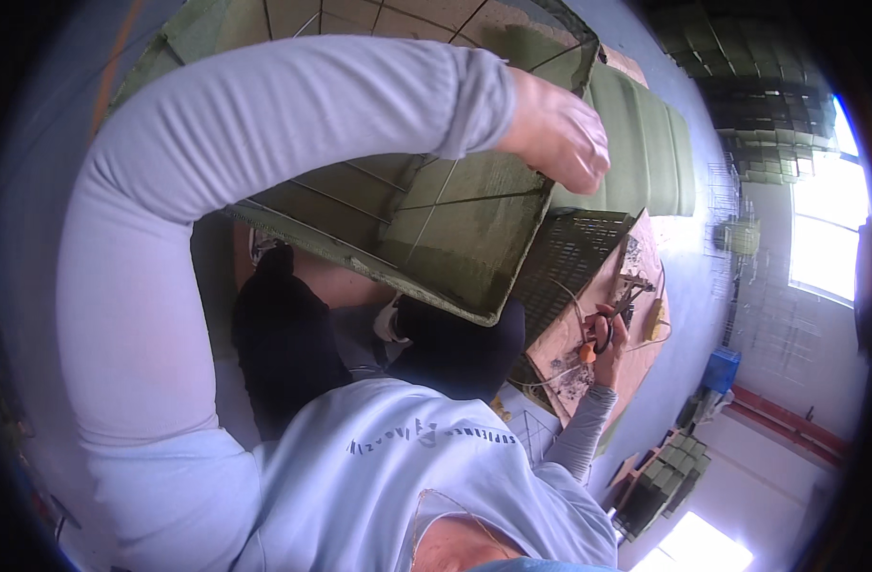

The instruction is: The person is assembling fabric storage bins by inserting metal wire frames and securing them with hot glue and scissors.

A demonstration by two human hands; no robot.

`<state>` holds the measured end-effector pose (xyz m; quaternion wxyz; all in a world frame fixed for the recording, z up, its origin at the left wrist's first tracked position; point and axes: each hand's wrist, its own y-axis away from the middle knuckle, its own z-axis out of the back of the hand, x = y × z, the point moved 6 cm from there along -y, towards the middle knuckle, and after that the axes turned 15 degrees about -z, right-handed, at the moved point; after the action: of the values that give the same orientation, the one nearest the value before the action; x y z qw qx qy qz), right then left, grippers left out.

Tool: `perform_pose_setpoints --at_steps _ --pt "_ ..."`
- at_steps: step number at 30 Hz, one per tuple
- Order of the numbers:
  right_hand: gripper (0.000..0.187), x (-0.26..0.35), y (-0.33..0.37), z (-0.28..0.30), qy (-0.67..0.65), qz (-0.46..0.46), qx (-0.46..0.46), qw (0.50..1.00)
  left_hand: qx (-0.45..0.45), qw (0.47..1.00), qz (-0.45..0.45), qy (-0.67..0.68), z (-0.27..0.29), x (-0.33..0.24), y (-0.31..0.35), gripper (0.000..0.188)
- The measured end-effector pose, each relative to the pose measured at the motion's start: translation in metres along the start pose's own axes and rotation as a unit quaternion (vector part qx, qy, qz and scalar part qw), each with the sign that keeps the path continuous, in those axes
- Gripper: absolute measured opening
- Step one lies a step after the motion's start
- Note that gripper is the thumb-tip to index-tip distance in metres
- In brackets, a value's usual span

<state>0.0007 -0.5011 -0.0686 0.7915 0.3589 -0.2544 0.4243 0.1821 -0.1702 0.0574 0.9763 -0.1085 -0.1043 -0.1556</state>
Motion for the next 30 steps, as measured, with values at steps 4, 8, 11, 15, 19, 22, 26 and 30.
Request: perform_pose_setpoints --at_steps 4,8,11,15,19,22,26,30 --pt "0.032 -0.013 0.001 0.0 -0.029 -0.046 0.001 0.999 -0.056 0.997 -0.046 -0.014 -0.008 0.0 -0.011 0.009" --pt "0.034 -0.016 -0.005 -0.004 -0.022 -0.016 0.001 1.0 -0.06 0.997 -0.023 0.036 -0.017 0.004 -0.016 0.007" --pt "0.035 -0.014 -0.006 -0.009 -0.005 -0.018 0.001 1.0 0.033 0.993 -0.052 -0.104 -0.014 -0.003 -0.015 0.006" --pt "0.036 -0.012 -0.005 -0.012 0.011 -0.016 -0.001 1.0 0.075 0.993 0.006 -0.089 -0.022 0.012 -0.013 0.006" --pt "0.037 -0.023 -0.008 -0.009 0.008 -0.016 -0.006 1.0 -0.001 0.995 -0.055 -0.077 -0.018 -0.003 -0.016 0.004" --pt "0.036 -0.019 -0.005 -0.011 0.015 -0.012 -0.006 1.0 -0.018 0.994 -0.076 -0.082 -0.025 -0.001 -0.015 0.003" --pt "0.033 -0.035 -0.002 -0.003 -0.008 -0.036 0.009 0.999 0.043 0.981 -0.062 -0.181 -0.023 0.009 -0.015 0.003" --pt "0.033 -0.038 0.0 -0.002 -0.034 -0.049 -0.007 0.998 0.093 0.984 -0.046 -0.142 -0.022 0.015 -0.019 0.004"
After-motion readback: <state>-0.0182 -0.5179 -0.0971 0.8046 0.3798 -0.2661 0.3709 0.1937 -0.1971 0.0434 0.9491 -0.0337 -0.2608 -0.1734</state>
